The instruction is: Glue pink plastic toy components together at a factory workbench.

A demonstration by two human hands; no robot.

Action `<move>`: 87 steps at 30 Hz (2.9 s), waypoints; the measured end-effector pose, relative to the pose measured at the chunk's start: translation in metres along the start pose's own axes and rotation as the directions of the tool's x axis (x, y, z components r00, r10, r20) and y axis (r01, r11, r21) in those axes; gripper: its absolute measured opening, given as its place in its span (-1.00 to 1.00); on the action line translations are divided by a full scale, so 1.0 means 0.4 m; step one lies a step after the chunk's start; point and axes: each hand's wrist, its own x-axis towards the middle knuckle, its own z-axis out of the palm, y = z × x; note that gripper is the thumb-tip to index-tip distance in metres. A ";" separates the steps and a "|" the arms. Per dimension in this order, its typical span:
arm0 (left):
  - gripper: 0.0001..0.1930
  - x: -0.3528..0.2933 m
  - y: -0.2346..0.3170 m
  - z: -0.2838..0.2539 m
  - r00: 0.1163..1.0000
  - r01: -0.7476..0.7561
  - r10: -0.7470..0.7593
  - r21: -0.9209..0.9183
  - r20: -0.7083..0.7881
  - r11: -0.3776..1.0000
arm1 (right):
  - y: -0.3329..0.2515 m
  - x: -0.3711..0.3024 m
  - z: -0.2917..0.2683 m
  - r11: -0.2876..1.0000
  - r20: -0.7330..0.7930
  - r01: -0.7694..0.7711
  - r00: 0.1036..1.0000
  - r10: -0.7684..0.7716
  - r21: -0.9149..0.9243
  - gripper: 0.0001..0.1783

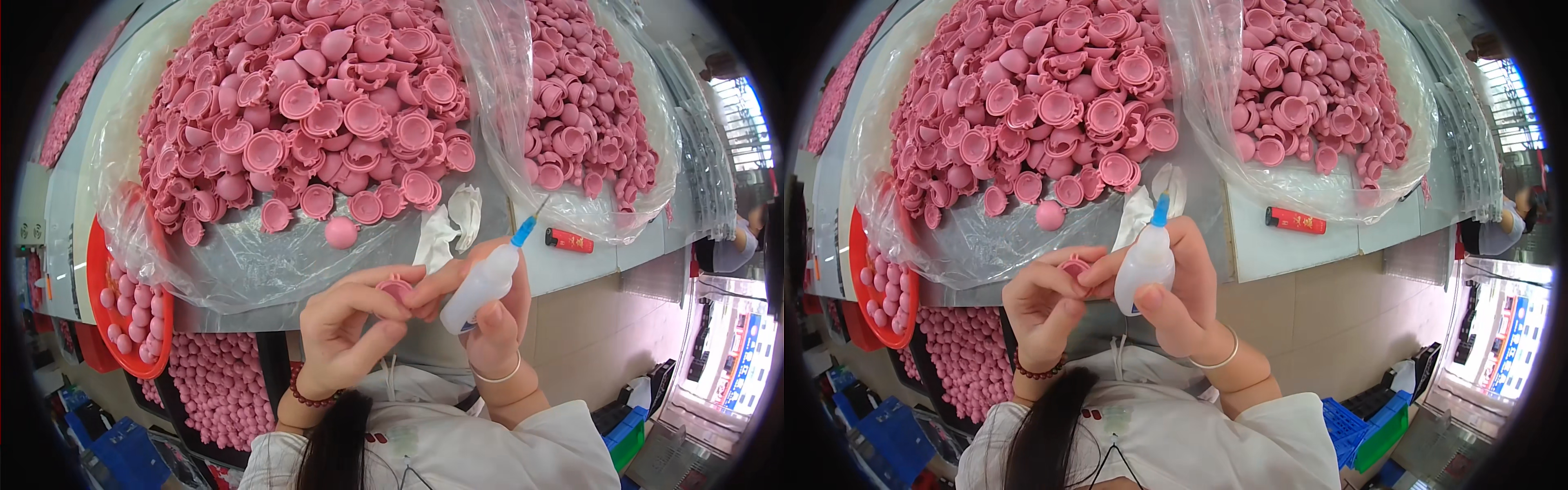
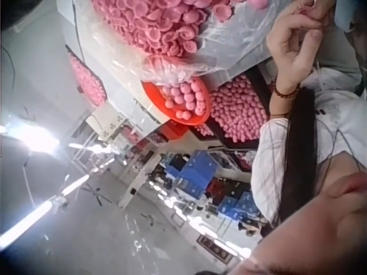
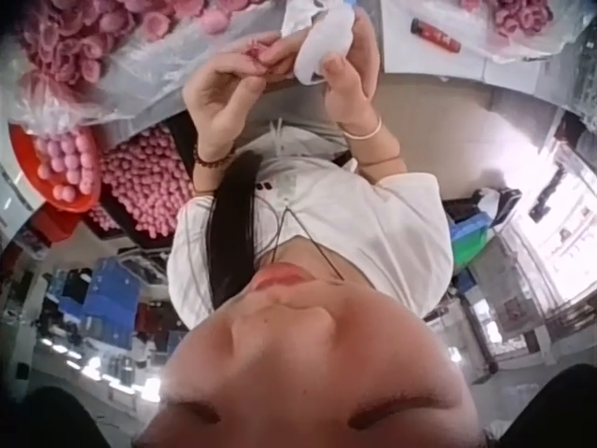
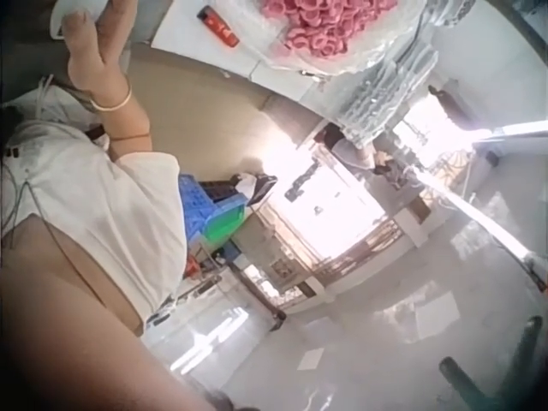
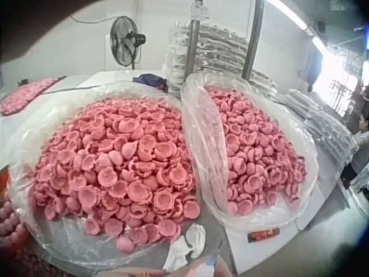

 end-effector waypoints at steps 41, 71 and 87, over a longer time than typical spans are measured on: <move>-0.60 0.011 0.014 -0.006 0.987 0.159 -0.163 -0.204 -0.003 0.966 | -0.008 0.045 -0.043 0.609 0.280 0.605 0.788 -0.548 -0.513 -0.52; -0.58 0.008 0.013 -0.009 0.983 0.181 -0.176 -0.237 0.040 0.954 | -0.007 0.047 -0.052 0.604 0.209 0.572 0.799 -0.565 -0.555 -0.52; -0.60 0.003 0.012 -0.004 0.987 0.132 -0.147 -0.198 -0.059 0.971 | -0.010 0.003 -0.074 0.665 0.237 0.554 0.827 -0.510 -0.502 -0.55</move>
